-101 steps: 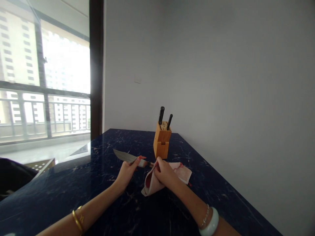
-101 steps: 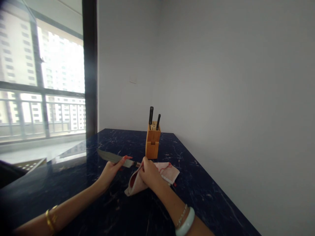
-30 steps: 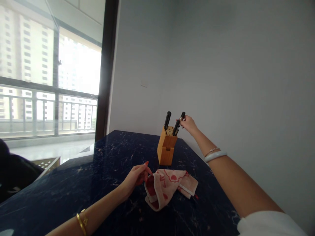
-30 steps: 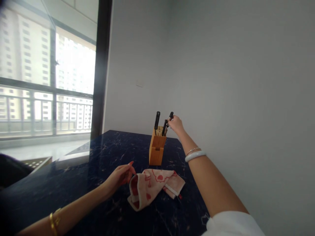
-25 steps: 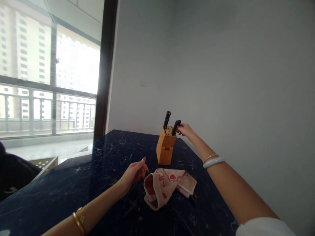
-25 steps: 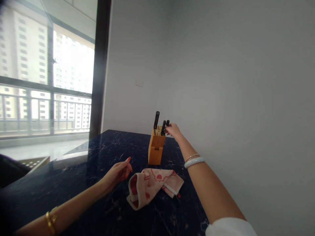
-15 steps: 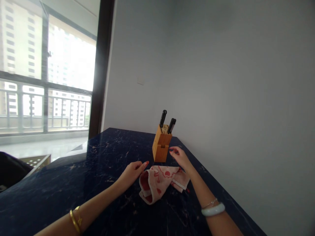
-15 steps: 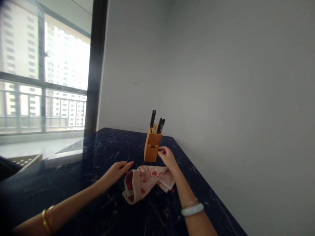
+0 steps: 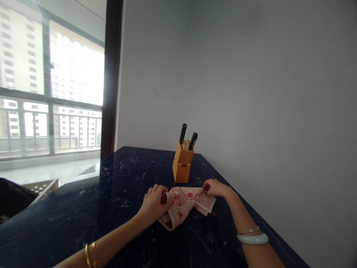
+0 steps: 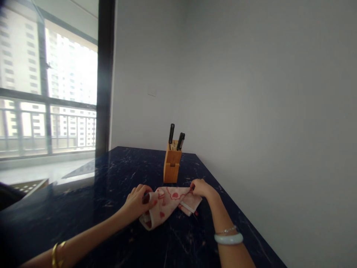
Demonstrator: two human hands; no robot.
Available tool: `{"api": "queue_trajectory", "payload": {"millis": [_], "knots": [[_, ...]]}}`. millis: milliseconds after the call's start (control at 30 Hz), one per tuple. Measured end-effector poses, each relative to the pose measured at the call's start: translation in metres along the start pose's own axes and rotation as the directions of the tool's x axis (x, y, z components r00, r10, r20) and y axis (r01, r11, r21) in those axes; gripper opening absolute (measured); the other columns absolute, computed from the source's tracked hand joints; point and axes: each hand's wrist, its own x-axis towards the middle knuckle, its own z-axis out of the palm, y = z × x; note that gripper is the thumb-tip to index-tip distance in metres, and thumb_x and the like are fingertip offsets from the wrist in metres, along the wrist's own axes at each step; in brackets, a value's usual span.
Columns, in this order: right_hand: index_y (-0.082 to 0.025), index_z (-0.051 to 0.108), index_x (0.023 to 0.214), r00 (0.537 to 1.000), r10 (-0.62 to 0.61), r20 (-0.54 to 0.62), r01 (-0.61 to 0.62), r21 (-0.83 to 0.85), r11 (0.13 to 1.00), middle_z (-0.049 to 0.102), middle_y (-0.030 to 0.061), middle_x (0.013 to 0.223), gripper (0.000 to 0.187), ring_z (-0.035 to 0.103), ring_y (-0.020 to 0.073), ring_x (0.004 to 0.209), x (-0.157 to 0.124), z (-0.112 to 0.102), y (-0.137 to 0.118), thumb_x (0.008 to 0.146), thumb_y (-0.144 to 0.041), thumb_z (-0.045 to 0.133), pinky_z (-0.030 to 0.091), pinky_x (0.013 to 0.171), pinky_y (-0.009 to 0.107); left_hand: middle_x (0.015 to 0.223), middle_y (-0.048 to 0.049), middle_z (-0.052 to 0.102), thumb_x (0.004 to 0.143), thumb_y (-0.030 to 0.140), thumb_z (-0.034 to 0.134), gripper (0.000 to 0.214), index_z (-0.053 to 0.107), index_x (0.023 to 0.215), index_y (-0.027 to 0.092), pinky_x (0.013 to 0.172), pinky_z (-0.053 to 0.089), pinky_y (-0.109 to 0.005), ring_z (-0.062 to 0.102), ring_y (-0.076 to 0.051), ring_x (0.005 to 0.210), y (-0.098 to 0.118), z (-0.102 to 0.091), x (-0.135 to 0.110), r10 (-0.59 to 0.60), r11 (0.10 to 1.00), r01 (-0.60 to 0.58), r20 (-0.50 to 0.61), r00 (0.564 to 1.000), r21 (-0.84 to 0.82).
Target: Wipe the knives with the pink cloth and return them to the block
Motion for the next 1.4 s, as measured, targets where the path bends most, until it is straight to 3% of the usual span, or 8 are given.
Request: {"api": "queue_trajectory", "payload": {"millis": [267,467,600,700,800,1033,1233,1400], "knots": [[-0.021,0.064,0.071,0.995,0.096,-0.026,-0.099,-0.122,0.988,0.061,0.0066,0.079,0.021,0.051,0.0247,0.085,0.004,0.011,-0.004,0.055,-0.012,0.054,0.037,0.063,0.028,0.086,-0.002,0.052,0.066,0.037,0.05,0.021,0.056,0.079,0.021,0.076,0.032,-0.03,0.046,-0.018,0.081,-0.017,-0.001,0.014,0.01,0.999,-0.011,-0.022,1.0,-0.045],[-0.019,0.062,0.07,0.997,0.058,-0.056,-0.063,-0.094,0.994,0.062,0.0055,0.081,0.02,0.054,0.0179,0.078,0.008,0.012,-0.006,0.062,-0.009,0.047,0.036,0.063,0.024,0.062,0.0019,0.052,0.069,0.04,0.046,0.024,0.053,0.075,0.018,0.052,0.033,-0.021,0.048,-0.013,0.058,-0.034,-0.009,0.028,-0.022,0.963,0.038,0.06,0.998,-0.266],[-0.018,0.061,0.072,0.999,0.017,-0.048,-0.02,-0.048,0.999,0.062,0.0035,0.077,0.023,0.055,0.0131,0.072,0.01,0.014,-0.01,0.062,-0.006,0.044,0.035,0.06,0.019,0.059,0.0024,0.053,0.065,0.041,0.05,0.025,0.053,0.07,0.017,0.052,0.033,-0.021,0.049,-0.013,0.056,-0.042,-0.022,0.036,-0.017,0.946,0.028,0.034,0.999,-0.322],[-0.018,0.061,0.072,0.998,0.006,-0.067,-0.008,-0.035,0.999,0.062,0.0034,0.079,0.024,0.055,0.0128,0.075,0.013,0.018,-0.014,0.064,-0.006,0.041,0.035,0.063,0.02,0.057,0.0026,0.053,0.062,0.044,0.053,0.028,0.051,0.069,0.016,0.05,0.035,-0.022,0.05,-0.013,0.055,-0.048,-0.026,0.04,-0.071,0.888,0.09,0.059,0.996,-0.451],[-0.018,0.06,0.08,0.997,0.012,-0.079,-0.014,-0.026,1.0,0.061,0.0046,0.089,0.026,0.053,0.0143,0.082,0.016,0.021,-0.017,0.067,-0.008,0.04,0.035,0.066,0.022,0.054,0.0035,0.052,0.058,0.045,0.058,0.032,0.048,0.067,0.016,0.045,0.036,-0.022,0.049,-0.012,0.048,-0.053,-0.024,0.042,-0.169,0.763,0.241,0.174,0.97,-0.6],[-0.016,0.063,0.085,0.994,0.042,0.104,-0.046,0.04,0.998,0.062,0.0048,0.087,0.031,0.055,0.0144,0.079,0.011,0.01,0.002,0.061,-0.008,0.044,0.037,0.064,0.02,0.055,0.0033,0.053,0.052,0.044,0.065,0.037,0.048,0.067,0.015,0.047,0.039,-0.021,0.05,-0.009,0.046,-0.062,-0.027,0.043,-0.29,0.515,0.441,0.335,0.897,-0.735],[-0.015,0.065,0.076,0.927,-0.01,0.374,-0.049,0.148,0.988,0.06,-0.0002,0.066,0.023,0.052,0.0106,0.059,0.0,-0.001,0.018,0.059,-0.028,0.055,0.037,0.051,0.018,0.053,0.0042,0.052,0.051,0.046,0.065,0.039,0.046,0.067,0.016,0.042,0.032,-0.018,0.046,-0.007,0.041,-0.07,-0.025,0.046,-0.314,0.542,0.449,0.324,0.892,-0.711],[-0.014,0.063,0.07,0.921,-0.012,0.389,-0.146,0.374,0.916,0.054,-0.003,0.057,0.023,0.046,0.0067,0.053,0.002,0.004,0.014,0.054,-0.031,0.062,0.034,0.047,0.015,0.054,0.006,0.05,0.054,0.049,0.062,0.039,0.044,0.067,0.017,0.042,0.029,-0.017,0.045,-0.007,0.042,-0.07,-0.026,0.044,-0.287,0.589,0.442,0.336,0.897,-0.676]]}}
